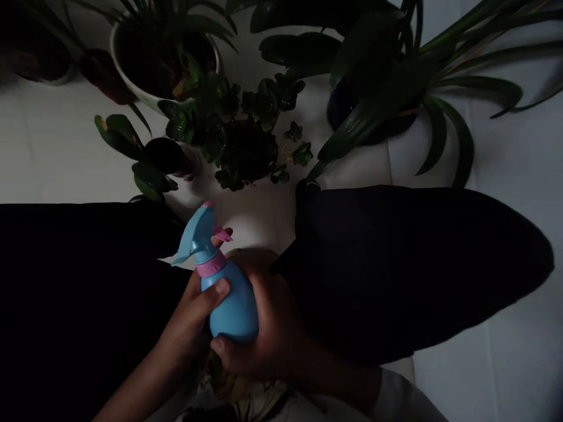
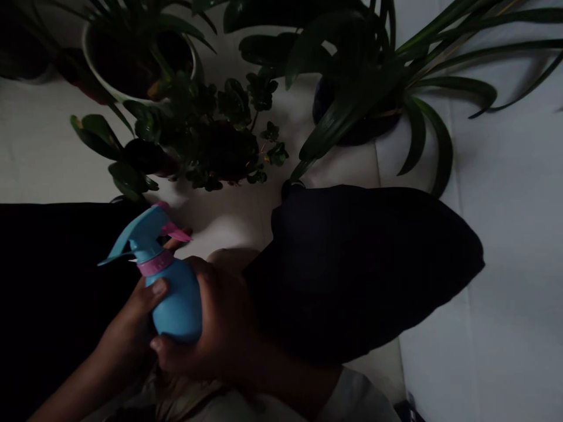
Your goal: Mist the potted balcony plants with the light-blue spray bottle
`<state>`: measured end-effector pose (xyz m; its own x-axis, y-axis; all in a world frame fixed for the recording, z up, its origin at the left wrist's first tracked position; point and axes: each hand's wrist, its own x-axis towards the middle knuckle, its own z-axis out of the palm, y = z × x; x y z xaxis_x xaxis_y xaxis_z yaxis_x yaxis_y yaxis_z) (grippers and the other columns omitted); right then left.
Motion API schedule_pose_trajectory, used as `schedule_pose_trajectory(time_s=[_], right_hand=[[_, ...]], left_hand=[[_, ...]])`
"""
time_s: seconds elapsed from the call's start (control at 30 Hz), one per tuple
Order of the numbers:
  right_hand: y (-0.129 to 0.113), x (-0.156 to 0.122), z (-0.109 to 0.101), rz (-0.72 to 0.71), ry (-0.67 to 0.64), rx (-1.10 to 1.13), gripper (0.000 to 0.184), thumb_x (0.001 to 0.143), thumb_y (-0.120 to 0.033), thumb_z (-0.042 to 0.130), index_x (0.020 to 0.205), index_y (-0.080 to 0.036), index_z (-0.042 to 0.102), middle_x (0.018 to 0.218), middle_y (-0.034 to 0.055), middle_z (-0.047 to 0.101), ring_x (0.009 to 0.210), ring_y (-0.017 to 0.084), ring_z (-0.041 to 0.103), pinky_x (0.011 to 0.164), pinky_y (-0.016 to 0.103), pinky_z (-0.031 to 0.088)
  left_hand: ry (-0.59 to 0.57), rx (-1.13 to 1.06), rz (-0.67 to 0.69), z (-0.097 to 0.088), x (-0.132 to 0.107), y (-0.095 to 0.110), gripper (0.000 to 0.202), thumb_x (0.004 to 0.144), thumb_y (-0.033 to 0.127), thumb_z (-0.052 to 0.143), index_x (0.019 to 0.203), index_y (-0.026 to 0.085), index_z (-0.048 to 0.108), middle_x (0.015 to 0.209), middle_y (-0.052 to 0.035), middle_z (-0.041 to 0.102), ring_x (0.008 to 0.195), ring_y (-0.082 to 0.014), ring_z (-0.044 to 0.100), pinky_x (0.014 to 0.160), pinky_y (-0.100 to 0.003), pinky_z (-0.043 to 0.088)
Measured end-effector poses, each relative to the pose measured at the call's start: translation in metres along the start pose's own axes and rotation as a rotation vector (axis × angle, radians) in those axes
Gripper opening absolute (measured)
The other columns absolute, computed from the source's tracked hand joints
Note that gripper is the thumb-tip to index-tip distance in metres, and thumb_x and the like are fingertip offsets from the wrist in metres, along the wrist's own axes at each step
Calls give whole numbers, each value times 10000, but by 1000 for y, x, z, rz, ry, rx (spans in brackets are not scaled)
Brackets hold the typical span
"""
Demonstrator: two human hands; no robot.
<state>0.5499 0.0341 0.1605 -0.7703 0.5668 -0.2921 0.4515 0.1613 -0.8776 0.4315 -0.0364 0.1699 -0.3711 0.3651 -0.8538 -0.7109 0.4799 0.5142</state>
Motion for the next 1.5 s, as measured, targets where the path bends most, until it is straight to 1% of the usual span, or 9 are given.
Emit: schedule_pose_trajectory(time_s=[0.13,0.3,0.47,0.57,0.73,0.9,1.07,1.3,1.5], right_hand=[[0,-1,0,33,-22,2,852,685,-520,731,1423,-216,433,1310,133,638,1134,319,663,950,486,561],[3,-3,1,50,-26,-19,867,684,-499,737,1431,-193,420,1297,143,652,1144,332,663,954,507,557],[2,-3,-2,61,-22,-7,915,670,-499,761,1455,-204,397,1385,150,613,1209,335,639,1016,507,530],[2,-2,-2,86,-36,-2,905,671,-508,757,1448,-206,404,1340,144,644,1188,338,653,1014,516,528],[4,-1,-2,90,-41,17,926,662,-534,762,1449,-208,400,1318,148,655,1204,347,645,1017,521,518],[2,-3,-3,128,-73,37,948,672,-530,753,1489,-242,370,1312,124,660,1145,327,669,970,482,549],[4,-7,1,152,-81,0,959,676,-572,749,1495,-232,383,1292,129,669,1129,334,672,963,483,549],[2,-5,-6,80,-78,11,950,667,-574,772,1477,-234,410,1271,123,676,1157,332,661,1025,505,510],[2,-7,-4,140,-45,47,925,647,-540,777,1451,-232,439,1288,116,669,1139,329,666,981,495,542]], left_hand=[[25,5,-26,-1,2,-1,821,653,557,849,1370,258,583,1160,-62,741,1034,-292,715,751,-288,614],[79,36,-73,4,-2,1,758,718,571,807,1356,224,593,1138,-82,742,1004,-305,724,722,-316,615],[-38,-22,43,12,-2,4,731,752,530,779,1412,289,577,1394,-68,652,1280,-340,607,1005,-386,558],[-17,-3,50,13,-1,4,734,741,520,782,1408,280,591,1423,-75,634,1343,-372,554,1097,-432,499],[12,27,74,9,3,3,740,714,546,787,1378,273,608,1388,-69,650,1328,-377,556,1088,-446,498],[26,154,137,5,9,8,642,671,513,827,1240,249,689,1158,-57,738,1108,-329,676,897,-364,576],[68,203,148,0,9,3,558,677,553,805,1123,231,713,1010,-39,758,956,-281,694,759,-305,565],[35,73,264,-2,8,-9,521,734,564,792,1154,267,706,1113,-32,738,1156,-282,651,1010,-327,529],[69,93,158,8,2,-1,598,736,543,785,1257,271,673,1338,-30,683,1239,-307,621,993,-336,543]])
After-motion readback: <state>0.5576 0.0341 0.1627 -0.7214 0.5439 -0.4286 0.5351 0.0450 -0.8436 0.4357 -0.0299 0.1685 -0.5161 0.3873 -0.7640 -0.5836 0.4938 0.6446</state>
